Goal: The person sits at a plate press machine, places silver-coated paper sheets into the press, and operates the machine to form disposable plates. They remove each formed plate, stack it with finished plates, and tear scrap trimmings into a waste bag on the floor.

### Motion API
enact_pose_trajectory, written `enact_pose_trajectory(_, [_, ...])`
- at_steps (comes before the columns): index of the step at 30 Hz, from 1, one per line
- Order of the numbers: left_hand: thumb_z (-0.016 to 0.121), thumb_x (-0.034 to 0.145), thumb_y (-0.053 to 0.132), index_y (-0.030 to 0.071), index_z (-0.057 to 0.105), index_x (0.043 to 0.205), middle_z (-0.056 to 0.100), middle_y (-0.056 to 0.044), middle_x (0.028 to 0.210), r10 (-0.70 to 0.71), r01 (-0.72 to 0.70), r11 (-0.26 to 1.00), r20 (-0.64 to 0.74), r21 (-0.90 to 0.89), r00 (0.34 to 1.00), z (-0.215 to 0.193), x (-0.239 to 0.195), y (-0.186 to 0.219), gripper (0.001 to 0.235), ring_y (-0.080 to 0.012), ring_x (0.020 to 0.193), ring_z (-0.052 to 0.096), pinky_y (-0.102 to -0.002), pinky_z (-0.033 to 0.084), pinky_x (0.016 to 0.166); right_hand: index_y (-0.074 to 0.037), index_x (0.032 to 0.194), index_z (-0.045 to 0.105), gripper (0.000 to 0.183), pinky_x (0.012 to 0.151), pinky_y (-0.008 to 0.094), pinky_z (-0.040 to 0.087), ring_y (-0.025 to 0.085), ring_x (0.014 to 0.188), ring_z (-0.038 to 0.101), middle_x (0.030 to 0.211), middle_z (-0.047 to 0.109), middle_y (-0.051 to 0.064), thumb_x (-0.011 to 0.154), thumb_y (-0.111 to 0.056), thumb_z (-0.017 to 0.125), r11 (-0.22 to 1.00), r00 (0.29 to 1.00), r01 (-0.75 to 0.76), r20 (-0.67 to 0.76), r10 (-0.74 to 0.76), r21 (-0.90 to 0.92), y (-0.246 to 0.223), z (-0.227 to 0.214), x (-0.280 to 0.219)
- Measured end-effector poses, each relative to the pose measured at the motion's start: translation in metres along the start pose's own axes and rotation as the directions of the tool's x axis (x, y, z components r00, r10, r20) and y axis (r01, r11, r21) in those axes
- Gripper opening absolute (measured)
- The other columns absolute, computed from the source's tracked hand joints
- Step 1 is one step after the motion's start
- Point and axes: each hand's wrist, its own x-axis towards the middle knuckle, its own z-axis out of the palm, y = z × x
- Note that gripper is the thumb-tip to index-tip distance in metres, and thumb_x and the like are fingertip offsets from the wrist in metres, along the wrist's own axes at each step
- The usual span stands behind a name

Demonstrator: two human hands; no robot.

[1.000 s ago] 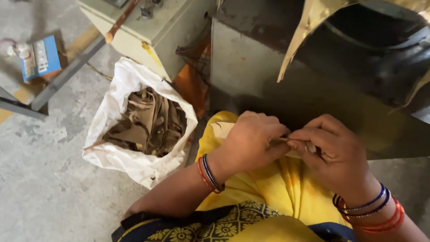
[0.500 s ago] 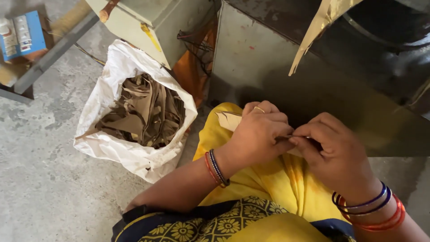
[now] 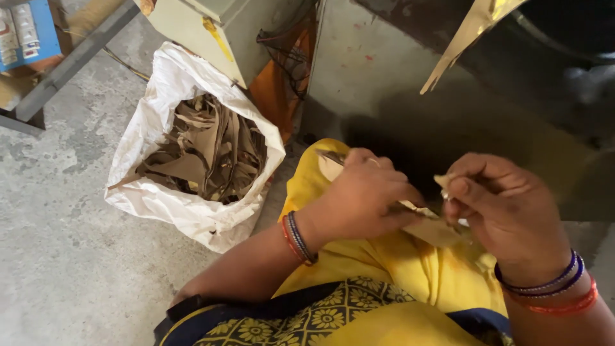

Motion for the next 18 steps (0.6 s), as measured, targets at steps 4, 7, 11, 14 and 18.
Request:
enact_pose_trajectory(4, [0.076, 0.083, 0.038, 0.027, 0.078, 0.084, 0.074, 0.008, 0.089, -0.142, 0.118, 0.987, 0.235, 0.113, 0.962, 0.01, -0.01, 0.01, 0.011, -0.0195, 0.09, 0.069, -0.043, 0.042, 0.089, 0.0, 0.111, 0.066, 0.016, 0.067, 0.031, 0.055, 0.016, 0.08, 0.064, 0.095, 0.065, 0.009, 0.097, -0.007, 0.064, 0.985, 0.994, 0.072, 0.09, -0.058, -0.155, 0.001, 0.04, 0.019])
enact_pose_trajectory(7, [0.077, 0.074, 0.047, 0.025, 0.079, 0.091, 0.075, 0.0, 0.086, -0.087, 0.056, 0.994, 0.379, 0.094, 0.921, 0.019, -0.031, 0.014, 0.028, -0.025, 0.086, 0.069, -0.047, 0.044, 0.085, -0.001, 0.122, 0.062, 0.029, 0.079, 0.034, 0.053, 0.022, 0.097, 0.061, 0.112, 0.062, 0.013, 0.094, -0.009, 0.066, 0.873, 0.923, 0.331, 0.316, -0.219, -0.358, -0.002, 0.093, 0.033])
enact_pose_trajectory(11, [0.075, 0.076, 0.05, 0.02, 0.077, 0.102, 0.075, -0.001, 0.093, -0.024, 0.057, 0.995, 0.366, -0.08, 0.93, 0.053, -0.063, 0.004, 0.039, -0.0248, 0.092, 0.072, -0.047, 0.049, 0.087, -0.002, 0.137, 0.056, 0.05, 0.098, 0.038, 0.05, 0.029, 0.123, 0.057, 0.138, 0.056, 0.018, 0.09, -0.013, 0.067, 0.518, 0.734, 0.674, 0.557, -0.388, -0.527, -0.006, 0.127, 0.033])
enact_pose_trajectory(14, [0.074, 0.089, 0.046, 0.014, 0.069, 0.115, 0.07, -0.005, 0.108, -0.069, 0.133, 0.946, 0.216, -0.297, 0.974, 0.059, -0.079, -0.003, 0.041, -0.0261, 0.105, 0.068, -0.043, 0.052, 0.097, -0.002, 0.142, 0.055, 0.057, 0.107, 0.041, 0.048, 0.033, 0.134, 0.055, 0.148, 0.055, 0.02, 0.087, -0.015, 0.069, 0.31, 0.652, 0.757, 0.636, -0.413, -0.575, -0.011, 0.134, 0.021])
enact_pose_trajectory(18, [0.083, 0.075, 0.031, 0.015, 0.077, 0.098, 0.075, -0.007, 0.099, -0.079, 0.105, 0.99, 0.247, -0.094, 0.966, 0.036, -0.073, -0.033, 0.029, -0.0283, 0.094, 0.07, -0.042, 0.055, 0.086, -0.003, 0.13, 0.063, 0.045, 0.112, 0.047, 0.047, 0.037, 0.134, 0.056, 0.142, 0.057, 0.02, 0.091, -0.024, 0.069, 0.135, 0.609, 0.763, 0.633, -0.478, -0.632, -0.014, 0.111, 0.021])
